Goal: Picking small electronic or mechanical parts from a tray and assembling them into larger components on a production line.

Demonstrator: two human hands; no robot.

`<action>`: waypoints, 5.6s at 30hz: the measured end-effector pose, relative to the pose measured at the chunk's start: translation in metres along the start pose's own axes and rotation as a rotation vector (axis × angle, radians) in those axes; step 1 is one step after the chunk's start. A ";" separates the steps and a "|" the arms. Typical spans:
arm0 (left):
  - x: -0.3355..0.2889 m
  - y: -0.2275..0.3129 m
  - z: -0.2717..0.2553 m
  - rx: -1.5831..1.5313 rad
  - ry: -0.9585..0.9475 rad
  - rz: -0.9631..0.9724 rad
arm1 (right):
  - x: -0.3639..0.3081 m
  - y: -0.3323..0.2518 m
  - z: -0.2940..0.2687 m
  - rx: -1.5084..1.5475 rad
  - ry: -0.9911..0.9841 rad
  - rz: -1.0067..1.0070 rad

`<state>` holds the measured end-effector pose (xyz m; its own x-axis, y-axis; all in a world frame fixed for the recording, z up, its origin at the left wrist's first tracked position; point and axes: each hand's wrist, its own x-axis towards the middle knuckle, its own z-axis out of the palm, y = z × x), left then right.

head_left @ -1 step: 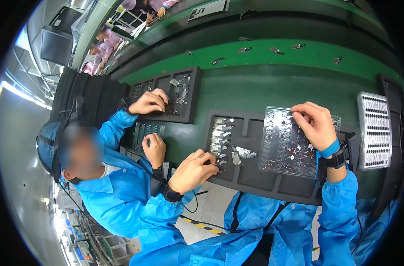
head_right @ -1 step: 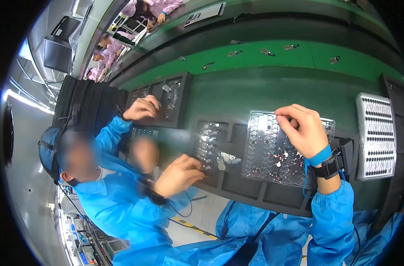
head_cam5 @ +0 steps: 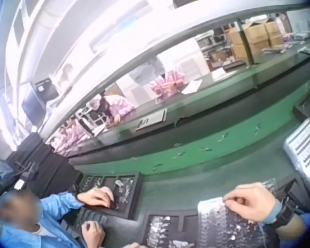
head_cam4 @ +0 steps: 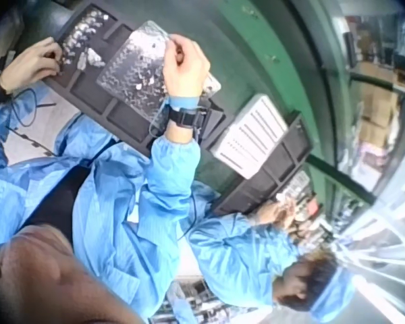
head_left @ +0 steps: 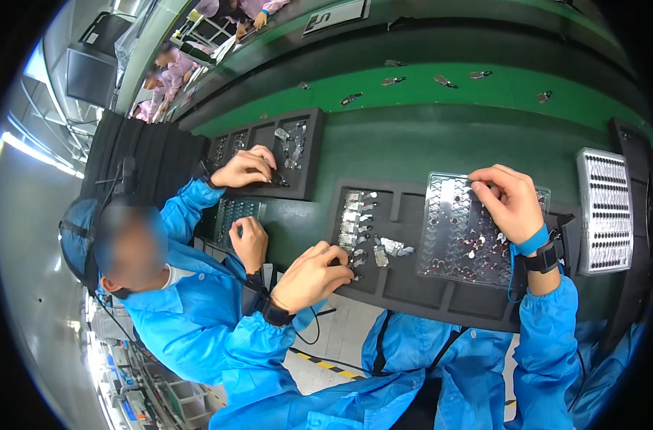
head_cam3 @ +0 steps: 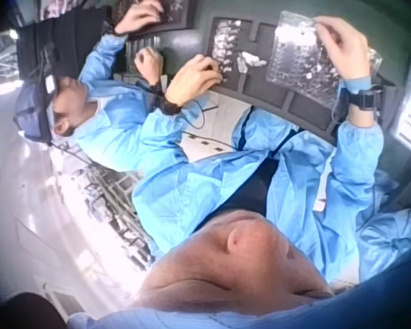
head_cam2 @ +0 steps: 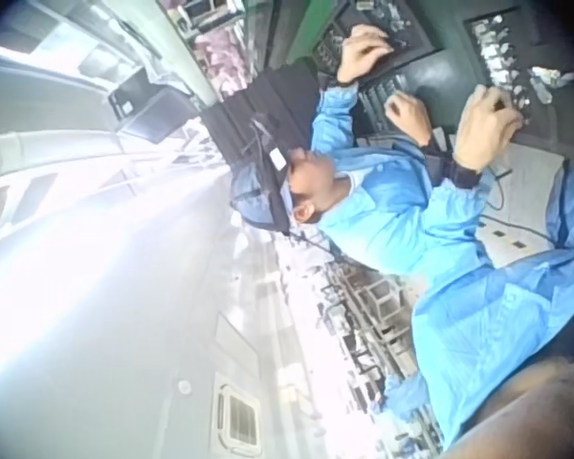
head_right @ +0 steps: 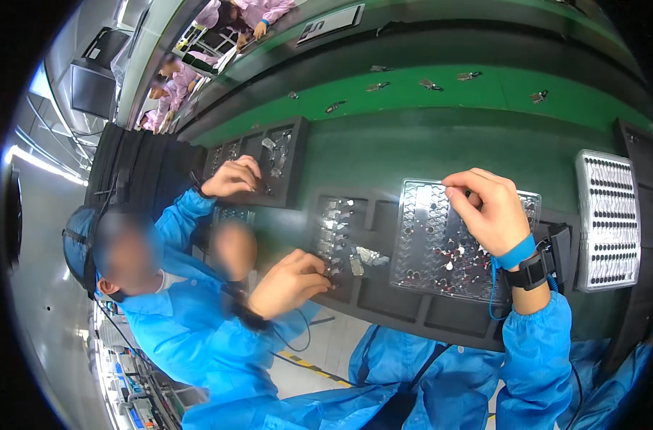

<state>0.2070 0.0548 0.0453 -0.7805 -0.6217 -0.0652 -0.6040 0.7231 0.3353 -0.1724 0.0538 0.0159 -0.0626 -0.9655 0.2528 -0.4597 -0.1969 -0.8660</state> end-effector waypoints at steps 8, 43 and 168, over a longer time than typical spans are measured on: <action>0.072 0.007 -0.024 0.019 0.153 0.037 | 0.002 -0.002 -0.003 0.003 0.015 -0.061; 0.181 0.004 -0.100 -1.035 0.698 0.017 | 0.001 -0.023 -0.028 -0.118 0.081 -0.084; 0.187 0.054 0.028 -0.973 0.172 0.044 | -0.002 -0.006 -0.013 0.148 -0.033 0.247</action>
<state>0.0238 -0.0138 0.0253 -0.7186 -0.6911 0.0775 -0.1191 0.2320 0.9654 -0.1813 0.0593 0.0265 -0.1266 -0.9919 0.0140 -0.2998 0.0248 -0.9537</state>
